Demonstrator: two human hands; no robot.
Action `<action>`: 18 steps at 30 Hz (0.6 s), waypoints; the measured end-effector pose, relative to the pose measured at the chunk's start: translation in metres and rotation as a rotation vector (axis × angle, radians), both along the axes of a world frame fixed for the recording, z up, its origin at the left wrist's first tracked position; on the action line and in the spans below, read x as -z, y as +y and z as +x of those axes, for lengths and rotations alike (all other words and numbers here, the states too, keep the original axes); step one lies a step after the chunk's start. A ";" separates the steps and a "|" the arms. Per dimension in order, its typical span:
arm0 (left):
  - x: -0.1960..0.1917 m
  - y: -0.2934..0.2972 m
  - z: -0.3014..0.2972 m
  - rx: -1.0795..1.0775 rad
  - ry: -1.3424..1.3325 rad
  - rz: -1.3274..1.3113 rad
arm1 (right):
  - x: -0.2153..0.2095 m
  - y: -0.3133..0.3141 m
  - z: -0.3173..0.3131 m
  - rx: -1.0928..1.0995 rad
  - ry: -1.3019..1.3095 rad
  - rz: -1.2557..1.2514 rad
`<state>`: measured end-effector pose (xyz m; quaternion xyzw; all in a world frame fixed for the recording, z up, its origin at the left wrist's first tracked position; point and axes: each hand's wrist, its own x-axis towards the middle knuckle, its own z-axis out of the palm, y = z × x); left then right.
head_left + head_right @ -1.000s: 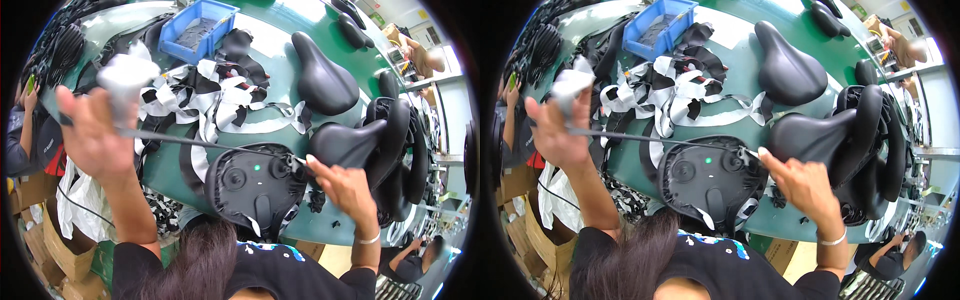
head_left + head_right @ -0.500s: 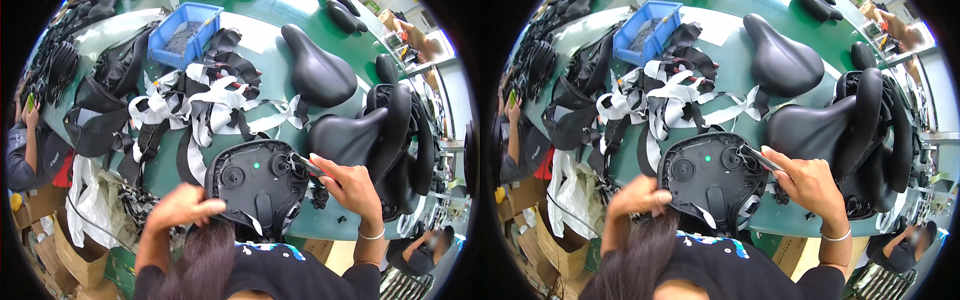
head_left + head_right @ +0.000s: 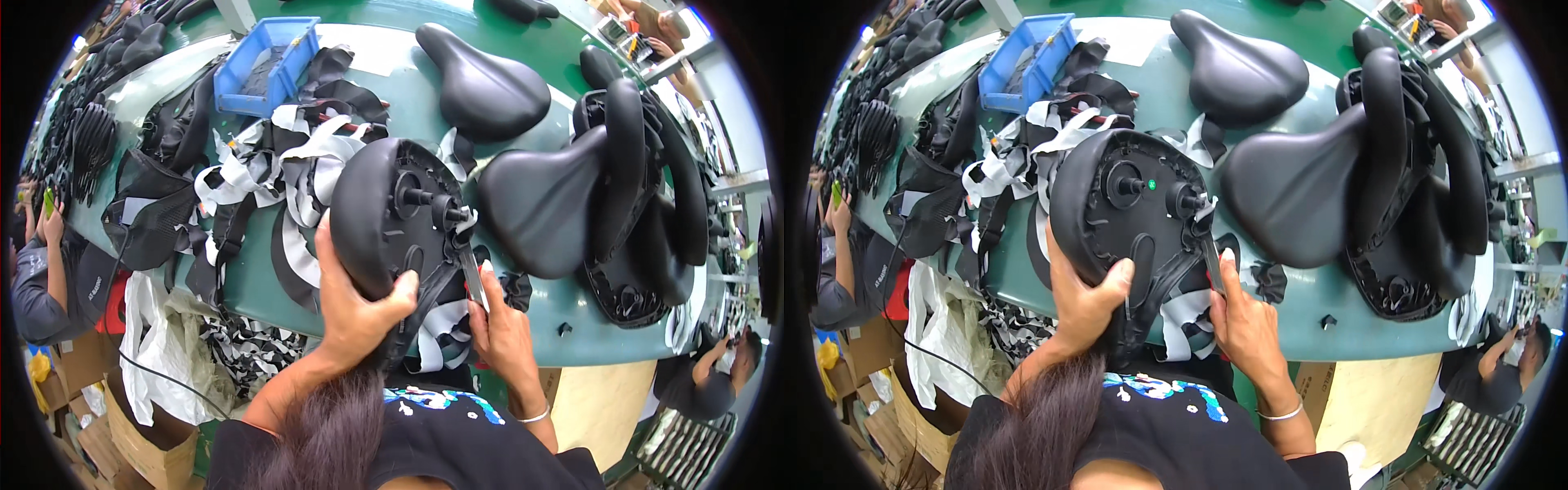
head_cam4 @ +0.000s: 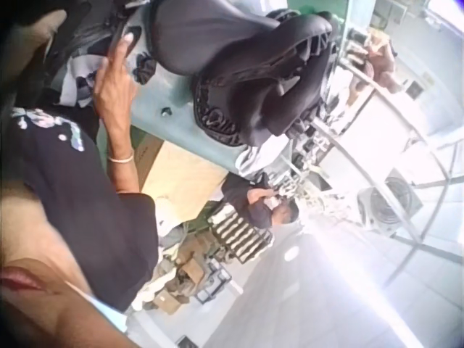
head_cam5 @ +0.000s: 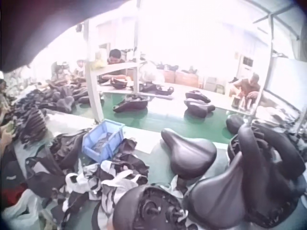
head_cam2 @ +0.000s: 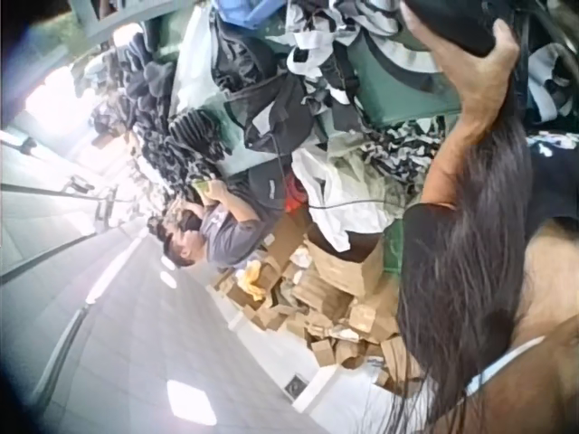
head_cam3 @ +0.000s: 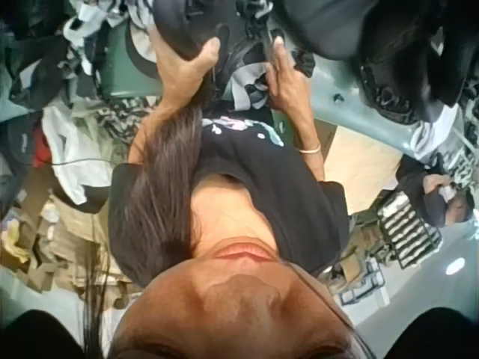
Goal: The person uses a red utility knife to trim excess black fabric and white foam from the underside of bicycle seats. They repeatedly cut around the edges, peel away the material, and discard the scraps onto the green workbench. The person handles multiple seats one at a time, rotating them to access different areas.
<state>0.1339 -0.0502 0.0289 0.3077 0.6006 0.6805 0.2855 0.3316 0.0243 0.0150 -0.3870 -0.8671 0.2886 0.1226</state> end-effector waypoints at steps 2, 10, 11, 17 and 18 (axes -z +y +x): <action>0.015 -0.007 0.021 -0.033 0.161 -0.020 | -0.002 -0.012 -0.003 0.121 0.064 -0.290; 0.017 -0.022 0.011 -0.060 -0.065 -0.013 | -0.026 -0.031 0.008 0.310 0.374 -0.650; 0.014 -0.024 0.004 -0.065 -0.081 -0.009 | -0.020 -0.009 0.003 0.301 0.510 -0.464; 0.012 -0.022 -0.014 -0.086 -0.164 0.047 | -0.018 0.055 -0.083 0.054 0.390 -0.170; 0.013 -0.021 -0.019 -0.100 -0.207 0.071 | -0.028 0.047 -0.083 0.027 0.420 -0.300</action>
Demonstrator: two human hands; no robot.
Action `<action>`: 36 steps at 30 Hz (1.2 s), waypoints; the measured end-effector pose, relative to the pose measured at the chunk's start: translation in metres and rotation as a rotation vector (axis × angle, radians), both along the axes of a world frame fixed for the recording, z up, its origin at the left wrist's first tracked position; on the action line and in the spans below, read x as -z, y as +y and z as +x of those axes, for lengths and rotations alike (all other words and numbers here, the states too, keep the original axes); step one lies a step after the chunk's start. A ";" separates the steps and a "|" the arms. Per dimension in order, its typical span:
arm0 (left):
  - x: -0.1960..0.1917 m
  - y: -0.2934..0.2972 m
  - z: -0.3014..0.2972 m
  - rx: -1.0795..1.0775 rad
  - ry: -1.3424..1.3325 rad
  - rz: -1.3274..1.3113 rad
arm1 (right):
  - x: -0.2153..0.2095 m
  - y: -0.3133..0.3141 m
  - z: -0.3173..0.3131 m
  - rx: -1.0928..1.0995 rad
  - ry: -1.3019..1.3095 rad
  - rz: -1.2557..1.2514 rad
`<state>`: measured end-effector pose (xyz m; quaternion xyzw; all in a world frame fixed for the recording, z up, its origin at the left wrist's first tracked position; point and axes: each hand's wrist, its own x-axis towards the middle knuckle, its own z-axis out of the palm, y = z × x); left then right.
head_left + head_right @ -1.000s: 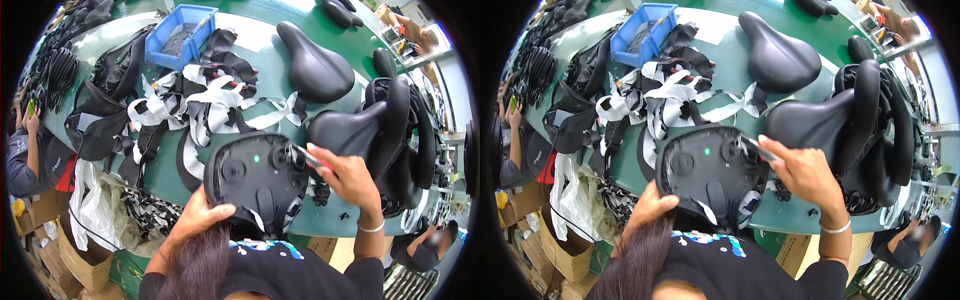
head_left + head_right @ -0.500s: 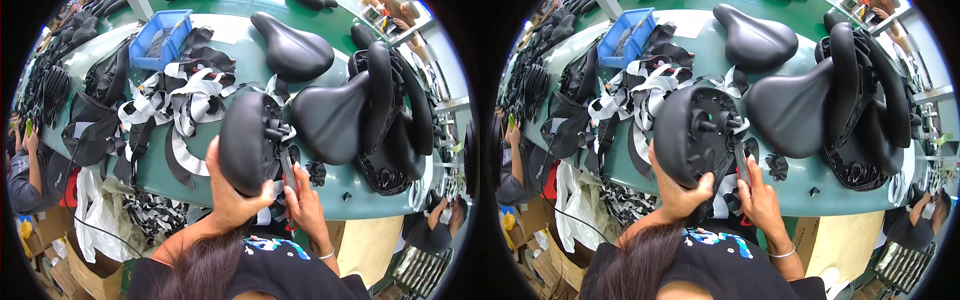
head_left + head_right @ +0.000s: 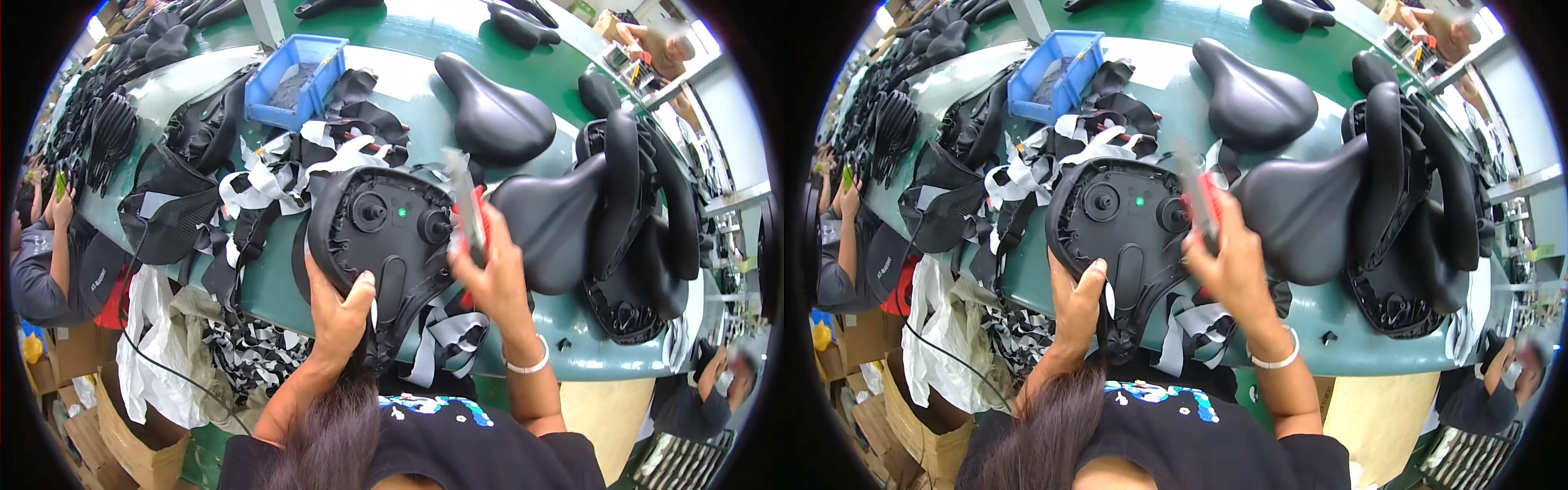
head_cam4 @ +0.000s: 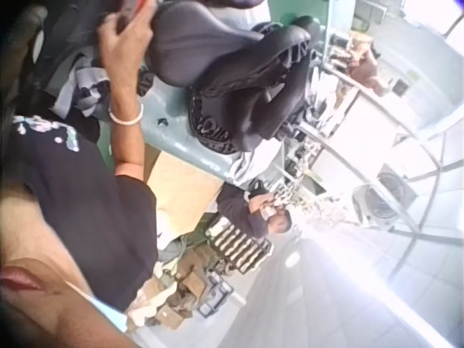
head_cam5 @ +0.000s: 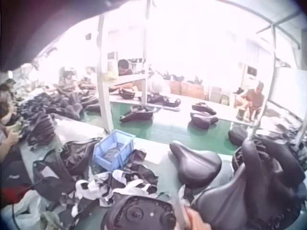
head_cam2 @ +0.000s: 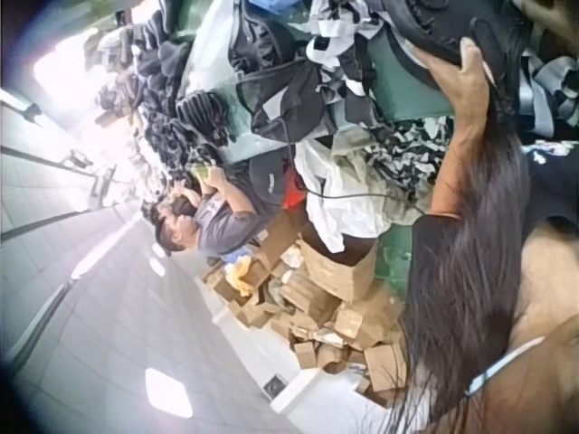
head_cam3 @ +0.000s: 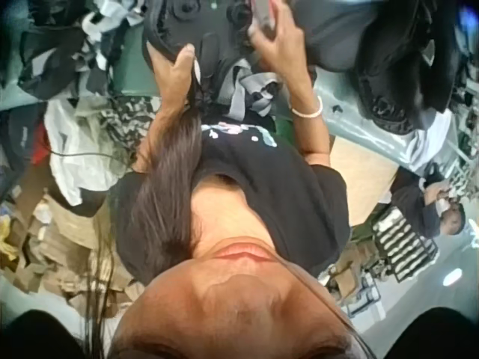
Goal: The person uses a red utility knife to trim excess black fabric and white foam from the underside of bicycle seats. They repeatedly cut around the edges, peel away the material, and discard the scraps onto the green workbench. The person handles multiple seats one at a time, rotating them to access different areas.
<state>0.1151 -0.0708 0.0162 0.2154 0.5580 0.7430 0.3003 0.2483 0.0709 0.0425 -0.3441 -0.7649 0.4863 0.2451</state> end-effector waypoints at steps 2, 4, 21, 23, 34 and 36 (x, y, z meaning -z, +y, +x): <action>0.009 0.004 -0.009 -0.010 0.106 -0.103 | -0.008 -0.040 -0.010 -0.422 0.197 0.436; 0.011 0.012 -0.018 0.036 0.076 -0.065 | -0.047 -0.063 -0.011 -0.820 0.192 -0.417; 0.009 0.015 -0.057 0.280 -0.231 -0.139 | -0.020 -0.006 0.009 -0.178 0.282 -0.454; -0.010 0.012 -0.061 0.388 -0.306 -0.136 | -0.026 0.000 0.018 -0.160 0.427 -0.228; -0.032 -0.004 -0.121 0.478 -0.408 -0.067 | -0.093 0.013 0.197 0.383 0.319 -0.268; -0.026 0.043 -0.125 0.389 -0.489 0.037 | -0.042 0.018 0.193 -0.358 -0.019 -0.258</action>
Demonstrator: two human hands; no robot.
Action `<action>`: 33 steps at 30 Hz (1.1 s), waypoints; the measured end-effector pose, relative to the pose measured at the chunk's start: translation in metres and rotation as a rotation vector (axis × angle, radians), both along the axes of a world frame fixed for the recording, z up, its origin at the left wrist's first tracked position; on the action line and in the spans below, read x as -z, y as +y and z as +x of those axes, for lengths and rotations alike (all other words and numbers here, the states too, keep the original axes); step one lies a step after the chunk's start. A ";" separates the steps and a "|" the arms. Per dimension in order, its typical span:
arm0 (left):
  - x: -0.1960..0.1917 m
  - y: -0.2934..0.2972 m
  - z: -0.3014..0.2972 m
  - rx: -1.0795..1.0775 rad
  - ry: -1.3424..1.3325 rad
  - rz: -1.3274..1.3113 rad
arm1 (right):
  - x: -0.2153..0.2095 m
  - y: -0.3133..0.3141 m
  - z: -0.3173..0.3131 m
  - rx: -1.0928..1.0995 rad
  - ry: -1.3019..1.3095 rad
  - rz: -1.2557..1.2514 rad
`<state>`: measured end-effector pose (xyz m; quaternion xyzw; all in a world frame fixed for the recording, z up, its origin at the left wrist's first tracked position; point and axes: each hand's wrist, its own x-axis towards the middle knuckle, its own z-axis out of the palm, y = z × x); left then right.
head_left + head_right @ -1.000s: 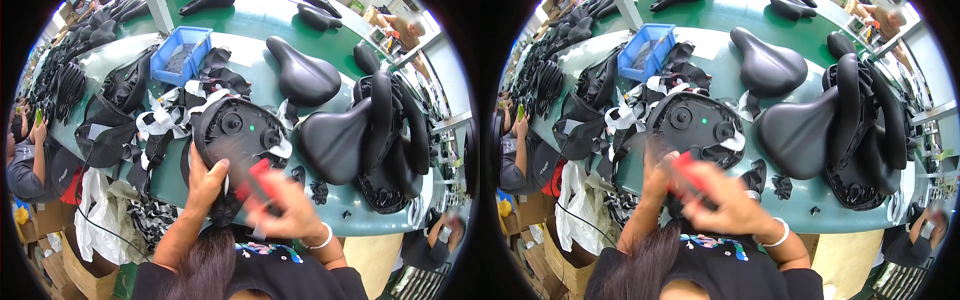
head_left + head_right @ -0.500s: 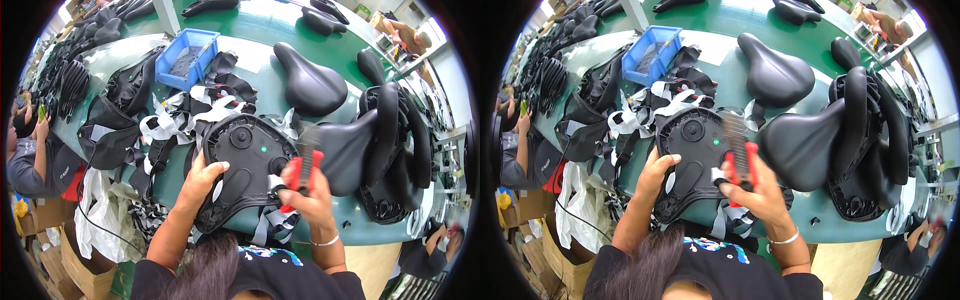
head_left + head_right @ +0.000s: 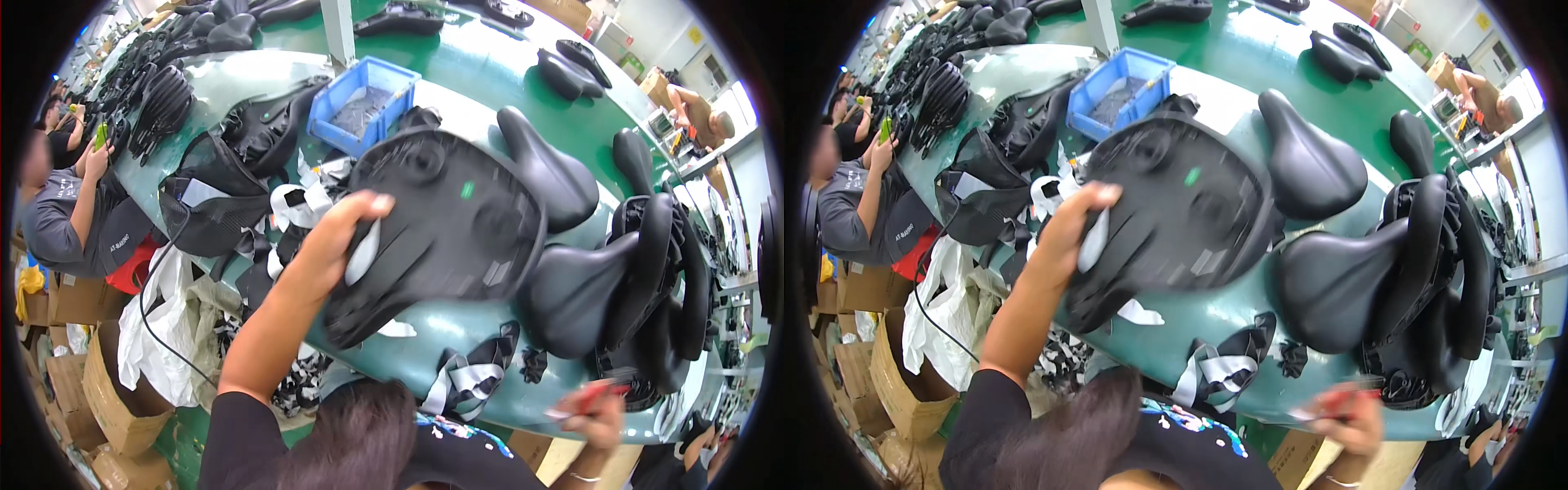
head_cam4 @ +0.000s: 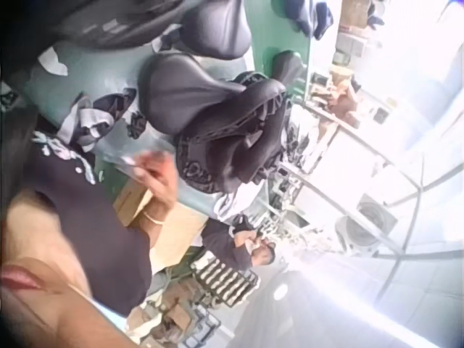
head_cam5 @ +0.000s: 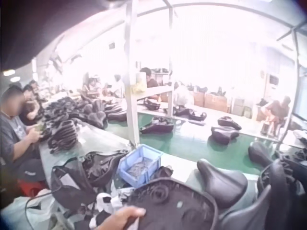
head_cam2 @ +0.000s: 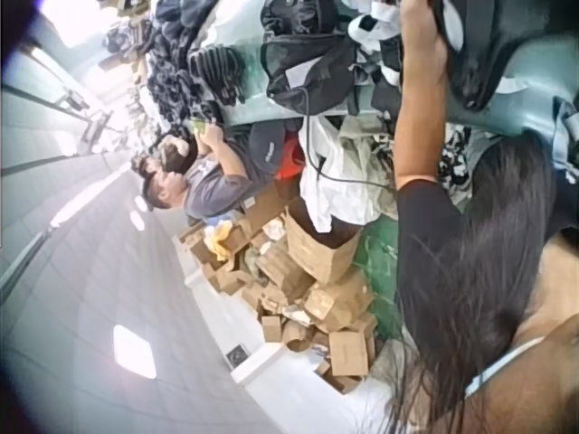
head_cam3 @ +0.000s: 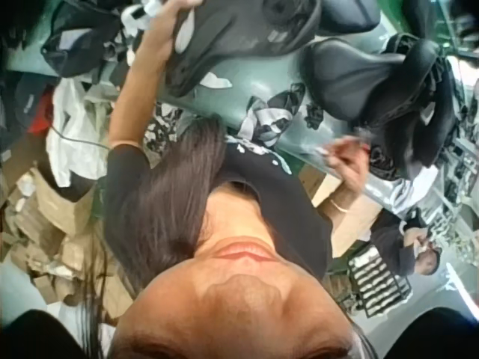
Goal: The person uses a red utility knife to trim excess black fabric and white foam from the underside of bicycle seats. They repeatedly cut around the edges, peel away the material, and discard the scraps onto the green workbench. The person handles multiple seats one at a time, rotating them to access different areas.
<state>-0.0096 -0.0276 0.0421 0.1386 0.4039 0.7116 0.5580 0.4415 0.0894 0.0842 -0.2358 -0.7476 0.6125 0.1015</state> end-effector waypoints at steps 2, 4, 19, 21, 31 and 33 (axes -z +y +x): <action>-0.027 0.057 0.000 -0.233 0.019 0.172 | 0.013 -0.015 -0.074 -0.098 -0.141 0.067; -0.018 0.087 -0.040 -0.181 0.078 0.477 | 0.028 -0.032 -0.097 0.159 -0.209 -0.083; -0.020 -0.125 0.023 0.770 1.197 -0.297 | 0.064 -0.099 -0.233 0.054 0.159 -0.244; -0.012 -0.120 0.038 0.474 1.030 -0.271 | 0.073 -0.104 -0.268 -0.151 0.349 -0.129; 0.036 -0.028 -0.054 -0.517 1.200 -0.147 | 0.094 0.040 -0.381 -0.005 -0.206 1.226; 0.049 -0.006 -0.046 -0.238 1.005 -0.232 | 0.090 0.045 -0.367 0.047 -0.157 1.058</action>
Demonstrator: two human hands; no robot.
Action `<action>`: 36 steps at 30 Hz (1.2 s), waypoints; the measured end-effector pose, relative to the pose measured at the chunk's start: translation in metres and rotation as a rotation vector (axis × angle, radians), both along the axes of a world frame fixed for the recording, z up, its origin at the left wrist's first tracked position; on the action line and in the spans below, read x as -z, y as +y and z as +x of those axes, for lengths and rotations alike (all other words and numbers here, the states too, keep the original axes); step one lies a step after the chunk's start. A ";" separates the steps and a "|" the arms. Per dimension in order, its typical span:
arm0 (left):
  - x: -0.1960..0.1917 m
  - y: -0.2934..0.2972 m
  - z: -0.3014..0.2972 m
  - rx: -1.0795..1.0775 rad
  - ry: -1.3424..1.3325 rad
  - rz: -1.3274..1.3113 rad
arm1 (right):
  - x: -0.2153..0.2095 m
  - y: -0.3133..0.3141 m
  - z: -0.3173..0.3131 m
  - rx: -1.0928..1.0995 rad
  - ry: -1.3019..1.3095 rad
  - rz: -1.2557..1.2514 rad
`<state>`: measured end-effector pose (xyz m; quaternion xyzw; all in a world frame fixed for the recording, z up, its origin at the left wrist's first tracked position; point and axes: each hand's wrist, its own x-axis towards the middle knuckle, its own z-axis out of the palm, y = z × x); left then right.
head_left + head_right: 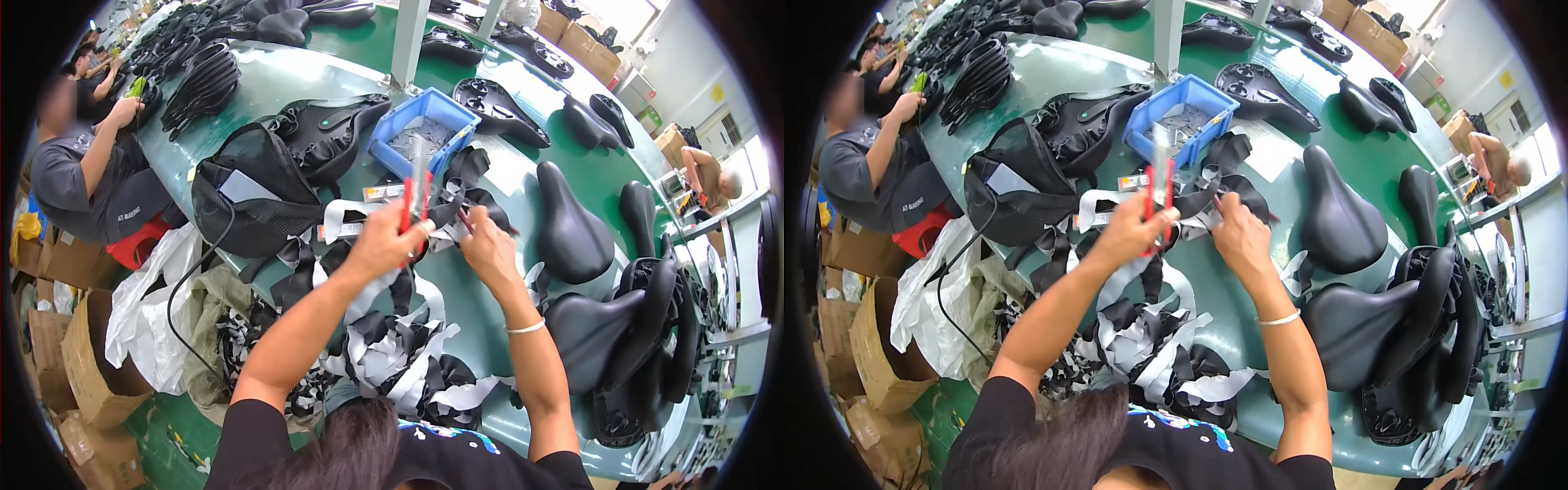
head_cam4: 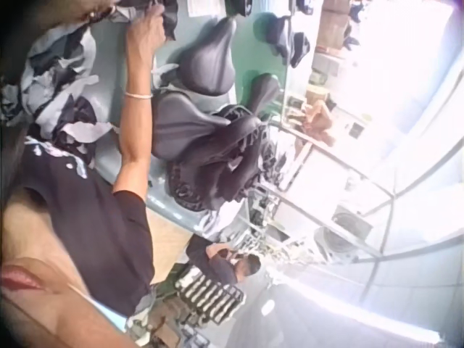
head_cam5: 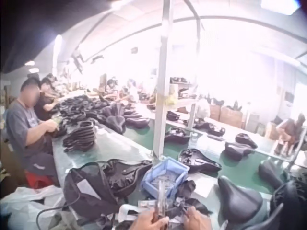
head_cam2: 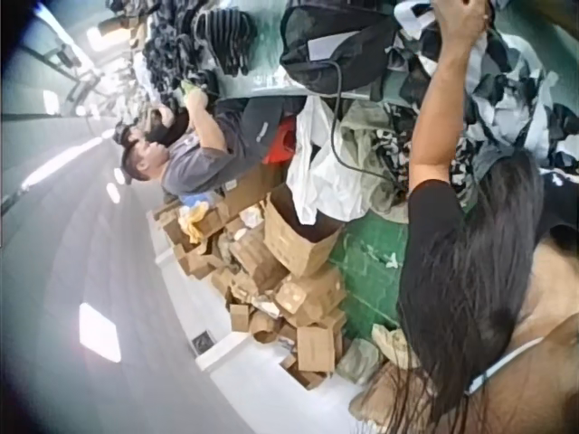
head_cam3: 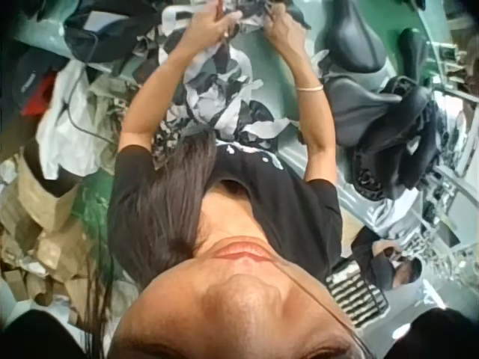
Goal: The person uses a red utility knife to trim excess black fabric and white foam from the underside of bicycle seats. They repeatedly cut around the edges, peel away the material, and discard the scraps onto the green workbench. The person handles multiple seats one at a time, rotating them to access different areas.
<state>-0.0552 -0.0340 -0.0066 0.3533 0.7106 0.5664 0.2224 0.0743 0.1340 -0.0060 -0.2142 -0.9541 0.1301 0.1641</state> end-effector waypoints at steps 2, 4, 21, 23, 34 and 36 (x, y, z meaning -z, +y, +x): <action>-0.001 0.012 0.018 0.054 0.240 -0.063 | -0.010 0.006 0.031 0.095 0.062 -0.125; 0.003 0.002 0.045 0.190 0.160 -0.078 | -0.038 0.003 0.077 0.219 0.094 -0.269; 0.010 0.079 0.060 0.554 0.117 -0.203 | -0.009 -0.063 0.228 -0.218 1.015 -1.862; 0.021 0.027 0.080 0.808 0.061 -0.123 | -0.009 -0.056 0.236 -0.143 1.128 -1.915; -0.064 -0.148 0.028 0.395 -0.316 -0.171 | -0.021 -0.086 0.175 0.077 0.312 -1.252; -0.060 -0.128 0.021 -0.100 0.123 -0.247 | -0.027 -0.094 0.151 0.112 0.244 -1.161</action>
